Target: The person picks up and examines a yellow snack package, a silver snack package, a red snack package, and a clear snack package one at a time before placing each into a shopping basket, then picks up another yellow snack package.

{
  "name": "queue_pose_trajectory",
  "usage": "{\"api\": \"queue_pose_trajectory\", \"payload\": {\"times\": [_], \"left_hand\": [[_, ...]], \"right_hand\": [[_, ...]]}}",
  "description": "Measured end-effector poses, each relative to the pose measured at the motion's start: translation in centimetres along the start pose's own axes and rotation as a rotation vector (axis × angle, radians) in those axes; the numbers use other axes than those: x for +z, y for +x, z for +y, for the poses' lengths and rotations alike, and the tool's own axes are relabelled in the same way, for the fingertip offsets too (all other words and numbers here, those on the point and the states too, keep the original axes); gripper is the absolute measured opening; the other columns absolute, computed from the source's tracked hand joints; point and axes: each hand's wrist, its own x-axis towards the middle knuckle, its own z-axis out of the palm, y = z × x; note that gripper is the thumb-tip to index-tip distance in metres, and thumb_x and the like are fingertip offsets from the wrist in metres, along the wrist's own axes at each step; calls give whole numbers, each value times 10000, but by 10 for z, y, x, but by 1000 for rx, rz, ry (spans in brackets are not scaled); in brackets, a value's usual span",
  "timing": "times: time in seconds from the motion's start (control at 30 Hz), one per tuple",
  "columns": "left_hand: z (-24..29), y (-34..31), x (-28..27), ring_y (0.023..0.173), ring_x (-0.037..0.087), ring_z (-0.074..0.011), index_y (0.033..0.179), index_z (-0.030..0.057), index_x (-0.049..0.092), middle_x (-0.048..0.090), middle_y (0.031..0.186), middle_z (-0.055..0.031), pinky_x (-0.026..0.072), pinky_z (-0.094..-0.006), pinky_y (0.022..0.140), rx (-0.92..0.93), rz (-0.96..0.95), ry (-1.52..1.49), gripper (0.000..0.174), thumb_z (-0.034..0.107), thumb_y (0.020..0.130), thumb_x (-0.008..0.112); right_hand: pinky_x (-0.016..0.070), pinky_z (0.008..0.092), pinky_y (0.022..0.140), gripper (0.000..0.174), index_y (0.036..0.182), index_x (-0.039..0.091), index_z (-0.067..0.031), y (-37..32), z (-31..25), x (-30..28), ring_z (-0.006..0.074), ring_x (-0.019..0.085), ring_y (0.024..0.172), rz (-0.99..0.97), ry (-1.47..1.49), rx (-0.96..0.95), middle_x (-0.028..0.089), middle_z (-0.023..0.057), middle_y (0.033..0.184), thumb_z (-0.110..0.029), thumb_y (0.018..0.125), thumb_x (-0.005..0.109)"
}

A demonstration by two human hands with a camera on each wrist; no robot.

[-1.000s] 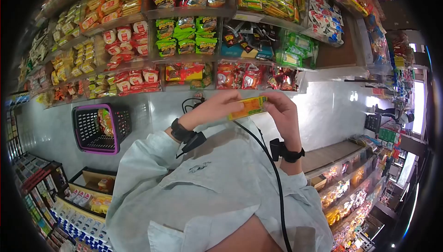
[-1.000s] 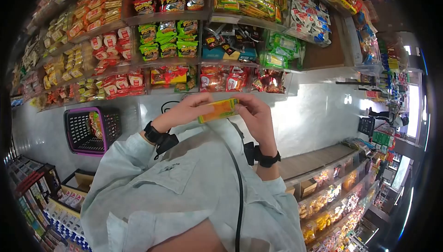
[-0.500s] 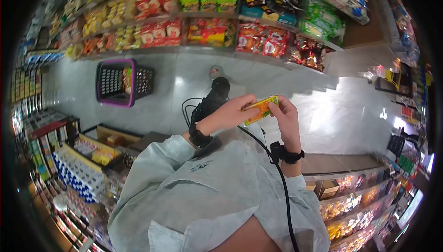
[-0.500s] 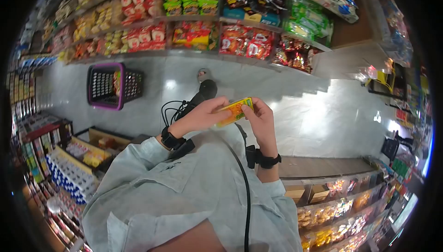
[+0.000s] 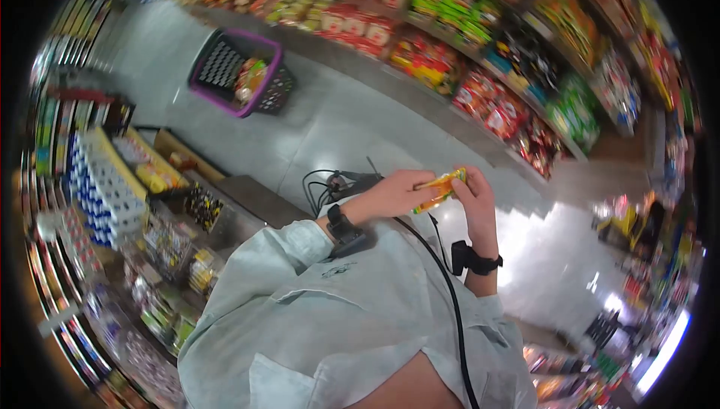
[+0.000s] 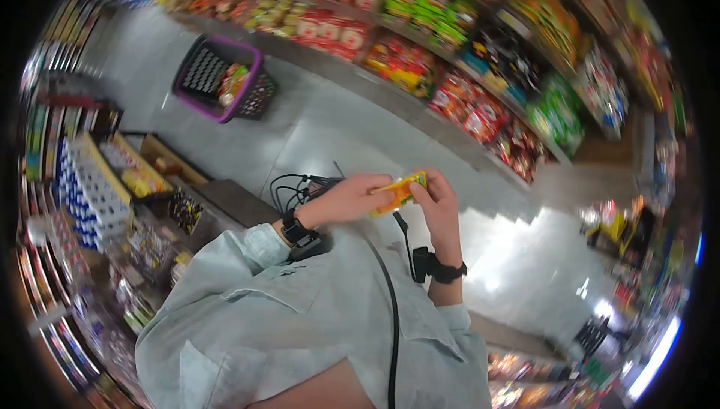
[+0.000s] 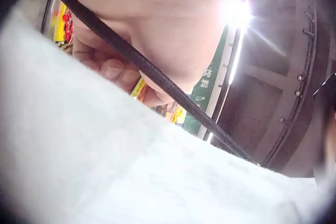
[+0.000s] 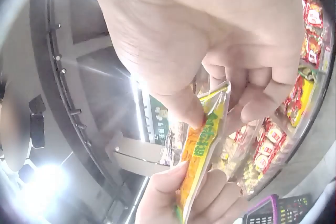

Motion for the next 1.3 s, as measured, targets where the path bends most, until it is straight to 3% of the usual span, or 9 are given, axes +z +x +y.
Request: {"api": "queue_pose_trajectory", "payload": {"times": [0.07, 0.43, 0.73, 0.83, 0.93, 0.97, 1.07, 1.17, 1.3], "left_hand": [[1, -32, -28, 756, 465, -82, 944, 14, 568, 499, 788, -12, 414, -276, 680, 7, 59, -15, 234, 236, 1018, 580], [-59, -172, -166, 850, 549, -148, 1021, -1, 609, 593, 869, -77, 471, -329, 781, -11, 380, -62, 357, 356, 1016, 602], [-87, -194, -232, 948, 606, -133, 1139, -1, 659, 673, 1000, -82, 490, -311, 850, -88, 441, -137, 347, 324, 1026, 612], [-96, -187, -256, 954, 602, -120, 1151, 3, 659, 674, 1012, -54, 490, -303, 858, -56, 547, -183, 305, 278, 1030, 605], [-112, -178, -279, 843, 552, -139, 1010, 18, 606, 594, 866, -51, 465, -341, 774, -6, 783, -150, 274, 291, 1002, 610], [-113, -179, -292, 904, 564, -162, 1028, -7, 610, 608, 919, -49, 472, -366, 826, -40, 770, -187, 301, 293, 1004, 607], [-51, -186, -328, 833, 553, -126, 1021, 4, 634, 592, 876, 0, 465, -320, 749, -198, 931, -308, 275, 277, 1012, 600], [-45, -183, -363, 723, 505, -61, 1040, 35, 656, 563, 848, 51, 406, -245, 632, -270, 1061, -497, 241, 264, 1034, 583], [-33, -160, -405, 640, 447, -3, 1098, 66, 654, 521, 775, 93, 333, -196, 556, -194, 1111, -598, 234, 275, 1063, 556]], "right_hand": [[482, 245, 793, 216, 1181, 642, -12, 10, 5, 35, 72, 610, 915, -91, -29, 22, 679, 5, 1023, -121, 995, 660], [506, 251, 847, 213, 1195, 623, 16, 48, -6, 240, 86, 636, 958, -440, -181, -28, 688, 35, 1099, -51, 995, 647], [507, 262, 878, 349, 1310, 540, 8, 94, -26, 315, 101, 640, 1046, -382, -154, -14, 681, 42, 1162, -35, 985, 658], [507, 267, 900, 380, 1337, 521, -1, 124, -32, 333, 106, 638, 1070, -522, -78, 51, 678, 46, 1183, -23, 981, 653], [530, 283, 954, 390, 1344, 503, 20, 173, -30, 356, 149, 661, 1089, -674, -87, 157, 676, 98, 1209, -7, 982, 644], [538, 300, 950, 381, 1344, 498, 14, 188, -32, 367, 158, 664, 1090, -731, -66, 192, 676, 104, 1204, -25, 993, 640], [502, 248, 845, 369, 1347, 495, -22, 241, -25, 405, 92, 636, 985, -883, -57, 265, 682, 36, 1110, -59, 1005, 629], [508, 243, 781, 350, 1327, 493, -25, 292, -36, 450, 81, 633, 916, -1017, -72, 163, 678, 34, 1077, -66, 1009, 633], [519, 247, 777, 323, 1298, 509, -14, 338, -80, 486, 75, 634, 911, -1075, -104, 102, 681, 43, 1091, -78, 1011, 643]]}}
